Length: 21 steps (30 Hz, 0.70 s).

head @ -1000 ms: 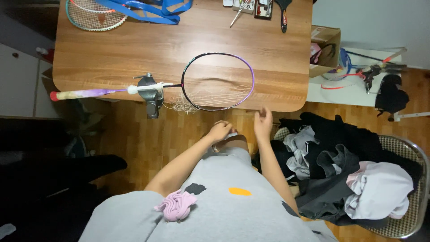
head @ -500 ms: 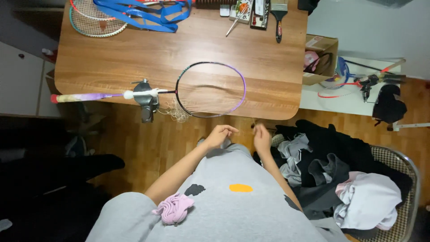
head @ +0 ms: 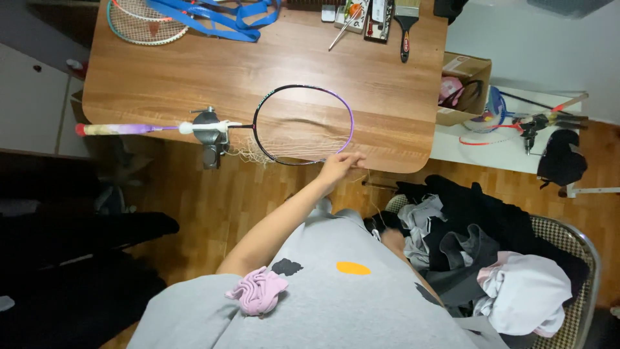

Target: The user is untangling a large bundle of badminton string while a racket is secured in a mounting clamp.

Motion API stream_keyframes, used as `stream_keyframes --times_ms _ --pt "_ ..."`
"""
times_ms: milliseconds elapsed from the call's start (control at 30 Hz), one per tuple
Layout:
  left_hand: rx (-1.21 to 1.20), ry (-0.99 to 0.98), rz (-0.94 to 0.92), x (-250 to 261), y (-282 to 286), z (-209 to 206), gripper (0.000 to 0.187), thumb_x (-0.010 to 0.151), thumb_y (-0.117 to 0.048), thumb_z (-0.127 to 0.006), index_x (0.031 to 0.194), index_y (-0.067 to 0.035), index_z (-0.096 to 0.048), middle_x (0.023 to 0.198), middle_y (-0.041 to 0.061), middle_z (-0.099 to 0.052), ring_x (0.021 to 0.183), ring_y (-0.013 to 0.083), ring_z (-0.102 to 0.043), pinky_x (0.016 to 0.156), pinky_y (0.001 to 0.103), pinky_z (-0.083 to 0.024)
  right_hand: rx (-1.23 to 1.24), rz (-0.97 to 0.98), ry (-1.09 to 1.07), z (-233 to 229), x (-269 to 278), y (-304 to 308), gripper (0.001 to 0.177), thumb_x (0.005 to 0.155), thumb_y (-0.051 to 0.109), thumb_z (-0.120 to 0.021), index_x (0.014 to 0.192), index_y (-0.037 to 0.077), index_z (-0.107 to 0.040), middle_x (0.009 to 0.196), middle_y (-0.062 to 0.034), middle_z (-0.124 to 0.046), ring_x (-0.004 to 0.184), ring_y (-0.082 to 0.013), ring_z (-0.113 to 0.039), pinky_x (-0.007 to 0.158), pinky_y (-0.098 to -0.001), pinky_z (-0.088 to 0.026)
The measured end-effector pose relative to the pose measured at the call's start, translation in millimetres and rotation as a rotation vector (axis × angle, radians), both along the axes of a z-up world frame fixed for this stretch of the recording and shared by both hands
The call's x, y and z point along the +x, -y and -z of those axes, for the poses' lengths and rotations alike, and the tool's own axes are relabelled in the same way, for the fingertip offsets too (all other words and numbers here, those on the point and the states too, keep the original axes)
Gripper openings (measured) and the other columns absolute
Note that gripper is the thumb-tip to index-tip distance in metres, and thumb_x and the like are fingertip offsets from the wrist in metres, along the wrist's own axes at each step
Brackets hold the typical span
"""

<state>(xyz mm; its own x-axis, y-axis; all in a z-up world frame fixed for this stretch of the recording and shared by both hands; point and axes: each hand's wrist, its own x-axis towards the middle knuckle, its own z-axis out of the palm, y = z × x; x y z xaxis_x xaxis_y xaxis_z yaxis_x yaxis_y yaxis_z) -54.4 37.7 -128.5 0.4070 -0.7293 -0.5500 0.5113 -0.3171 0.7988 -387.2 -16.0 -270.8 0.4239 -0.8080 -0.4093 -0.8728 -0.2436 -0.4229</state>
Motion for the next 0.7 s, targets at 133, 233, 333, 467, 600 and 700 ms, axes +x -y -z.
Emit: stream_keyframes --times_ms 133,233,333,467,600,700 --pt "-0.061 0.153 -0.043 -15.7 -16.5 33.9 0.036 0.105 -0.031 -0.065 0.110 0.000 -0.081 0.088 0.006 -0.073 0.080 0.0085 -0.061 0.076 0.025 -0.050 0.026 0.081 0.037 -53.5 86.5 16.7 0.051 0.078 0.022 -0.060 0.126 0.007 -0.070 0.117 -0.0269 -0.070 0.111 -0.0444 -0.066 0.096 -0.0482 -0.052" --pt "0.053 0.083 -0.009 -23.6 -44.4 50.3 0.032 0.105 -0.026 -0.062 0.107 0.000 -0.081 0.087 0.003 -0.075 0.077 0.0067 -0.061 0.073 0.023 -0.050 0.160 -0.198 0.036 -123.0 172.3 33.3 0.069 0.078 0.033 -0.071 0.139 0.005 -0.056 0.130 -0.0283 -0.064 0.122 -0.0428 -0.062 0.103 -0.0456 -0.051" --pt "0.104 0.049 0.022 -29.9 -71.1 73.4 0.031 0.100 -0.016 -0.050 0.110 -0.003 -0.077 0.087 -0.002 -0.076 0.072 0.0095 -0.063 0.061 0.028 -0.052 0.181 -0.288 -0.137 -224.0 243.8 33.0 0.080 0.075 0.039 -0.078 0.143 0.010 -0.049 0.133 -0.0277 -0.059 0.122 -0.0436 -0.059 0.100 -0.0507 -0.049" --pt "0.099 -0.121 -0.019 -30.7 -103.1 115.3 0.030 0.101 -0.011 -0.050 0.110 -0.002 -0.077 0.080 0.002 -0.072 0.069 0.0120 -0.064 0.060 0.027 -0.052 -0.366 -0.356 0.510 -202.8 270.1 40.8 0.089 0.088 0.032 -0.079 0.154 0.001 -0.029 0.129 -0.0335 -0.061 0.113 -0.0472 -0.062 0.092 -0.0536 -0.051" --pt "0.241 -0.061 0.006 -19.4 -108.1 60.0 0.032 0.099 -0.015 -0.049 0.106 -0.004 -0.078 0.074 0.001 -0.065 0.053 0.0143 -0.047 0.046 0.031 -0.038 0.454 -0.142 0.859 -134.3 259.9 50.3 0.053 0.103 0.021 -0.060 0.150 0.007 -0.039 0.082 -0.0037 -0.063 0.072 -0.0099 -0.054 0.067 -0.0271 -0.047" --pt "0.219 -0.056 -0.004 -18.7 -115.7 61.6 0.033 0.100 -0.018 -0.050 0.106 -0.004 -0.079 0.075 -0.001 -0.065 0.058 0.0113 -0.051 0.052 0.029 -0.040 0.533 0.055 0.817 -75.0 226.5 43.8 0.024 0.114 0.021 -0.055 0.126 0.004 -0.067 0.078 0.0052 -0.054 0.066 -0.0044 -0.045 0.059 -0.0230 -0.038"
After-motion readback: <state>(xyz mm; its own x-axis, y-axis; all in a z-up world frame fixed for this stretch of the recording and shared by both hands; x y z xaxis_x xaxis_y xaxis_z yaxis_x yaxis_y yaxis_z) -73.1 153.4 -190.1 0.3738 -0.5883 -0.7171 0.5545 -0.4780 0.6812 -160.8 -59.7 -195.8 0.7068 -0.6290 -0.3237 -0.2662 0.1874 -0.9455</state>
